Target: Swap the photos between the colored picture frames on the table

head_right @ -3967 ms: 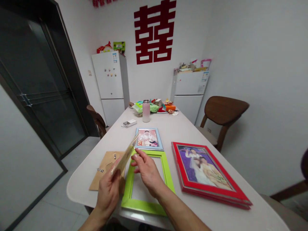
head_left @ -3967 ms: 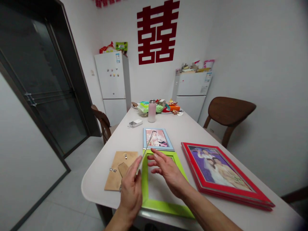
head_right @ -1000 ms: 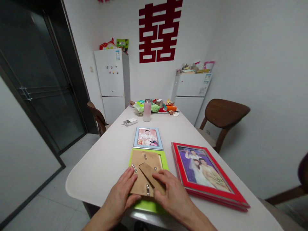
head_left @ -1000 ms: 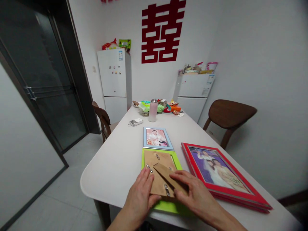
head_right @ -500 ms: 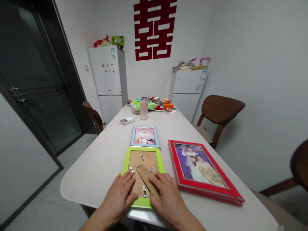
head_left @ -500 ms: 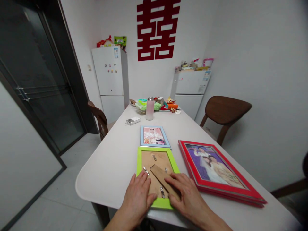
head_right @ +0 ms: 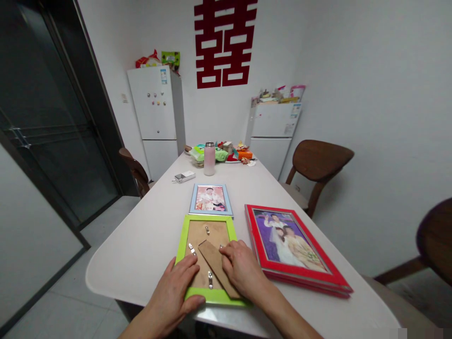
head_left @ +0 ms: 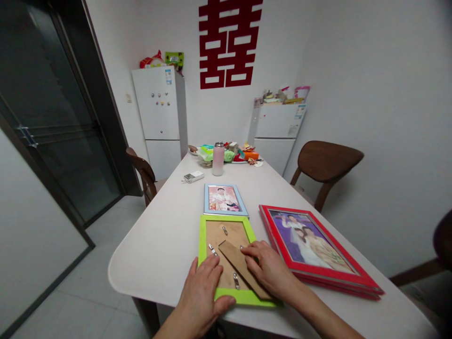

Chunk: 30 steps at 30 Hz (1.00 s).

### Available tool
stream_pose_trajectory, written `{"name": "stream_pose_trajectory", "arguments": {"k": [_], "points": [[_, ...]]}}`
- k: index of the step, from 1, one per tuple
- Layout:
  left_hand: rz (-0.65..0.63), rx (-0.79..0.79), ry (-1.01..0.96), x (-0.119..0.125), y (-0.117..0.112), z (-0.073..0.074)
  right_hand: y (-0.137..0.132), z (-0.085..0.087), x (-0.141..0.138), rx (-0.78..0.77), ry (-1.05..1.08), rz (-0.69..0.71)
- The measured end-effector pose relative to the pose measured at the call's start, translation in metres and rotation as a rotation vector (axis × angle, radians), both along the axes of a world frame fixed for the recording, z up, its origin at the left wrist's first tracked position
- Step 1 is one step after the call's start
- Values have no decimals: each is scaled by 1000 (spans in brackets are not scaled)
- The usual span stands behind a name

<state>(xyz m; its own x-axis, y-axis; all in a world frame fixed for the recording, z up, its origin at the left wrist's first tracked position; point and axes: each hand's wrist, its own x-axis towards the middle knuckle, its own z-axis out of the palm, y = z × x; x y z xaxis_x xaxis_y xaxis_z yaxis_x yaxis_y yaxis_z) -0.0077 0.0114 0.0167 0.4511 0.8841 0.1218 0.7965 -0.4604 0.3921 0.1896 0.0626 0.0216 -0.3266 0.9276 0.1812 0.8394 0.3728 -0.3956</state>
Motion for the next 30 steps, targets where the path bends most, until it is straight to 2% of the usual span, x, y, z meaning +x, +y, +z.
{"name": "stream_pose_trajectory", "arguments": {"k": [5, 9, 15, 22, 30], "points": [[11, -7, -24, 1, 1, 2, 3, 1, 4, -157, 75, -21], [6, -18, -5, 3, 2, 5, 8, 5, 1, -122, -14, 48], [15, -11, -39, 1, 1, 2, 12, 11, 7, -40, -132, 116], [15, -34, -24, 2, 1, 3, 20, 3, 15, -40, -72, -29], [1, -26, -12, 2, 2, 4, 25, 6, 5, -20, -210, -24]]}}
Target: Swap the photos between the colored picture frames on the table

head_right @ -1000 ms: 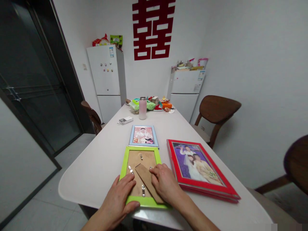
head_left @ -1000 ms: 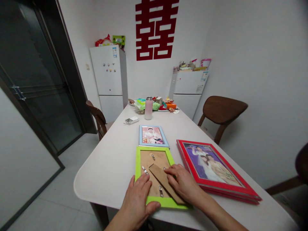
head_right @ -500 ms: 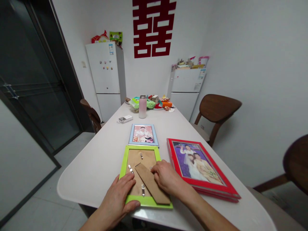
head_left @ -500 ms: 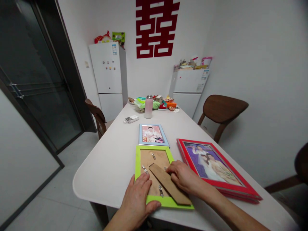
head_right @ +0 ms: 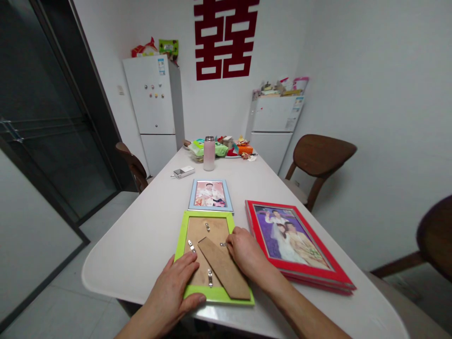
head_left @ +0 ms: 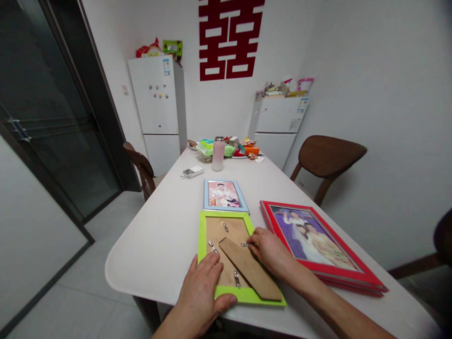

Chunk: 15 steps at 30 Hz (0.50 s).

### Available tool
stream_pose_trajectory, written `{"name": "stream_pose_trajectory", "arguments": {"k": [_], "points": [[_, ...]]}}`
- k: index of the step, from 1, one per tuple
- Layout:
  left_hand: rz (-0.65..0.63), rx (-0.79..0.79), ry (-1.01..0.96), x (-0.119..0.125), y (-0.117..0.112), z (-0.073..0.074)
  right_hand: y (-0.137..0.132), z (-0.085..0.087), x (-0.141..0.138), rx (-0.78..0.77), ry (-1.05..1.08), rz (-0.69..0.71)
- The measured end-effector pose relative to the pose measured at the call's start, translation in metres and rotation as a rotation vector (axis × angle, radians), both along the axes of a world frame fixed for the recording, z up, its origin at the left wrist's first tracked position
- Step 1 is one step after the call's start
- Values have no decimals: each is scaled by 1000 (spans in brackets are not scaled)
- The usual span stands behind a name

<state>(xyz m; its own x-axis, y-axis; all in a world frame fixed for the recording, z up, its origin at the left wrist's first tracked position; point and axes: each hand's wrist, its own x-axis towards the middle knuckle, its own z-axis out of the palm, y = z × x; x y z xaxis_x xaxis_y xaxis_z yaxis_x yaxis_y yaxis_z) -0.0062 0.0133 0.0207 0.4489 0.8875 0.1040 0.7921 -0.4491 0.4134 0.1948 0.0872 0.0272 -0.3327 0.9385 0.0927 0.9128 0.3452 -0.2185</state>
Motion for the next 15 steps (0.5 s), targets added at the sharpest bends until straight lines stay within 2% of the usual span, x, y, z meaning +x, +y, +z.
{"name": "stream_pose_trajectory", "arguments": {"k": [4, 8, 11, 15], "points": [[7, 4, -1, -1, 0, -3, -2, -6, 1, 44, 9, 18], [-7, 23, -4, -1, 1, -5, 0, -11, 1, 58, 50, -29], [-6, 20, 2, 0, 1, -3, 2, -10, -1, 53, 47, -50], [4, -21, 22, 2, 0, 3, 0, -5, -1, 37, 26, 5]]}}
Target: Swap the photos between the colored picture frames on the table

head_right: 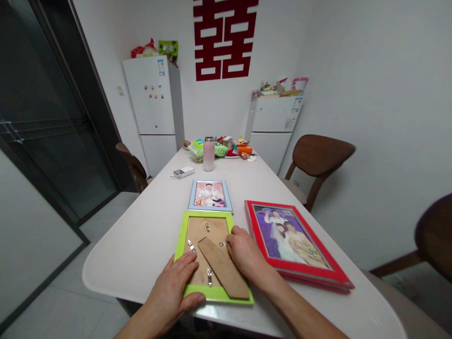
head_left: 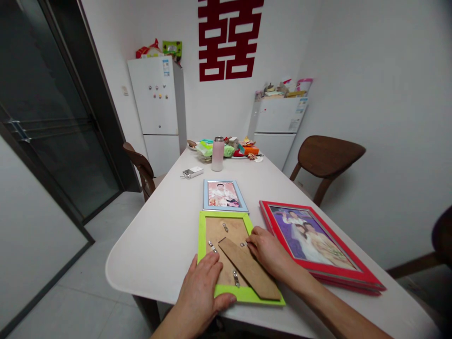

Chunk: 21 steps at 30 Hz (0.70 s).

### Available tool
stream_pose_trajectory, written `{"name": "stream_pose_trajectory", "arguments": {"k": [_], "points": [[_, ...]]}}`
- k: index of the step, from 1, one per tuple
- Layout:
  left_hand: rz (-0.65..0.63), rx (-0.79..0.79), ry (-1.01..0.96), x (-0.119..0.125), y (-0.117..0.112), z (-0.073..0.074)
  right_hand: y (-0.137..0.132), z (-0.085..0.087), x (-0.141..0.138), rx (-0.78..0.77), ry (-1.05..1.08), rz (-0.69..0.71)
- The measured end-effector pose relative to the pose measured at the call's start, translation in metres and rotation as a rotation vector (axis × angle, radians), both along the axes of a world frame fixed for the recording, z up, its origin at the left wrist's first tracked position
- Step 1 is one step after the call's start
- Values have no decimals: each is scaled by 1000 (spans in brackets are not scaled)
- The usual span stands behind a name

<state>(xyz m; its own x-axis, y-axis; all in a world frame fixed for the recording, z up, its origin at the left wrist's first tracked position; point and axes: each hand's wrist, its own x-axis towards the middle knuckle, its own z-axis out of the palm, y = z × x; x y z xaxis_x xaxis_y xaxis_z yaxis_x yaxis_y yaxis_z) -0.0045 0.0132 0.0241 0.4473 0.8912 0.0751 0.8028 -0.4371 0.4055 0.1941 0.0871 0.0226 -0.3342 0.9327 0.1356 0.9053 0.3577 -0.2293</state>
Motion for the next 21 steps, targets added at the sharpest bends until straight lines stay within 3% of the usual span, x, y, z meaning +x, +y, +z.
{"name": "stream_pose_trajectory", "arguments": {"k": [13, 19, 21], "points": [[-34, 25, -12, -3, 0, -3, -19, 1, 2, 30, 119, 39], [-40, 43, -25, -4, 0, -4, -48, 14, -6, -67, 176, 379], [-44, 45, -25, -4, 0, -6, -51, 14, -10, -85, 170, 436]]}}
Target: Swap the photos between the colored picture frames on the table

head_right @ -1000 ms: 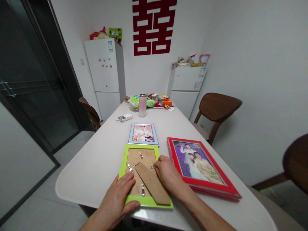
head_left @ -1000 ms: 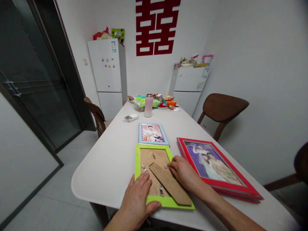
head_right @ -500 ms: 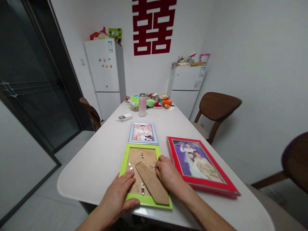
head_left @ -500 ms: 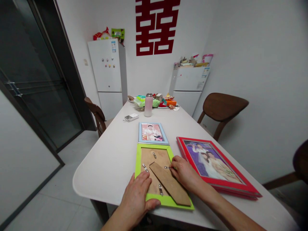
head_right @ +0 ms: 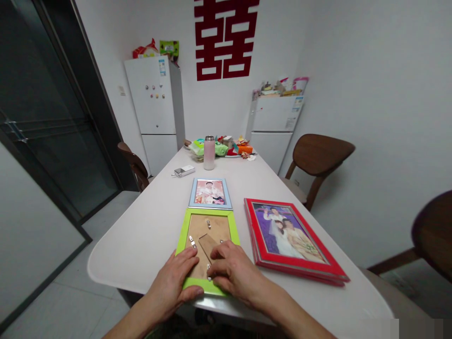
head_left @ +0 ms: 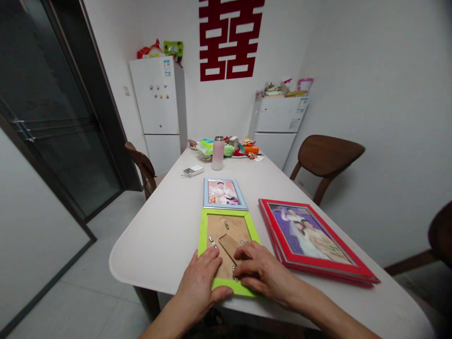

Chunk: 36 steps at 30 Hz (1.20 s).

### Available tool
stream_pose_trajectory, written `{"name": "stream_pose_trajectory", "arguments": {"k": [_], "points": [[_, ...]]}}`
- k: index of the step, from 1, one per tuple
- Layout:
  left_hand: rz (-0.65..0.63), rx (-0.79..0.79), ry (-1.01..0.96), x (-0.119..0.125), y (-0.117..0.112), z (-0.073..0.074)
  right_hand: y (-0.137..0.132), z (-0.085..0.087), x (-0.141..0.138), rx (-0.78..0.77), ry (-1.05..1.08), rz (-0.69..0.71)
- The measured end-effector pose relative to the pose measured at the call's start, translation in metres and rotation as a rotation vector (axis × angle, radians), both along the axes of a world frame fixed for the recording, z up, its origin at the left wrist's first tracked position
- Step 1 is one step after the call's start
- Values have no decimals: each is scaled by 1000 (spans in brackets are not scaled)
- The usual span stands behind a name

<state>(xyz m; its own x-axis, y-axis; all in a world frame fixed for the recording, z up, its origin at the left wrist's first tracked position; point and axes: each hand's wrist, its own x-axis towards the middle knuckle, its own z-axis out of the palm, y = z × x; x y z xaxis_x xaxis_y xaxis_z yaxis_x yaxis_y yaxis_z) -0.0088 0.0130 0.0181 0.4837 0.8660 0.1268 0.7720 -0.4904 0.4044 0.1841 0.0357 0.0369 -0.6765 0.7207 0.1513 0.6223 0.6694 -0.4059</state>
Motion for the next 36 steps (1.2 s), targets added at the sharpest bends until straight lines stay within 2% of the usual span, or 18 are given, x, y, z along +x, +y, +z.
{"name": "stream_pose_trajectory", "arguments": {"k": [8, 15, 23, 29, 33, 36], "points": [[-8, 2, -33, -3, 1, -6, 9, -19, -15, 51, 40, -51], [2, -11, -24, -3, 1, -5, 9, -8, -12, 10, -20, 18], [1, 19, -58, -3, 1, -6, 9, -11, -16, 19, -30, -21], [5, 46, -118, -4, 0, -7, 10, 4, -12, -97, -34, 51], [4, 59, -183, -3, -1, -7, 21, 7, -22, -108, 47, -58], [10, 66, -209, -3, -2, -8, 35, 0, -38, 0, 12, -205]]}}
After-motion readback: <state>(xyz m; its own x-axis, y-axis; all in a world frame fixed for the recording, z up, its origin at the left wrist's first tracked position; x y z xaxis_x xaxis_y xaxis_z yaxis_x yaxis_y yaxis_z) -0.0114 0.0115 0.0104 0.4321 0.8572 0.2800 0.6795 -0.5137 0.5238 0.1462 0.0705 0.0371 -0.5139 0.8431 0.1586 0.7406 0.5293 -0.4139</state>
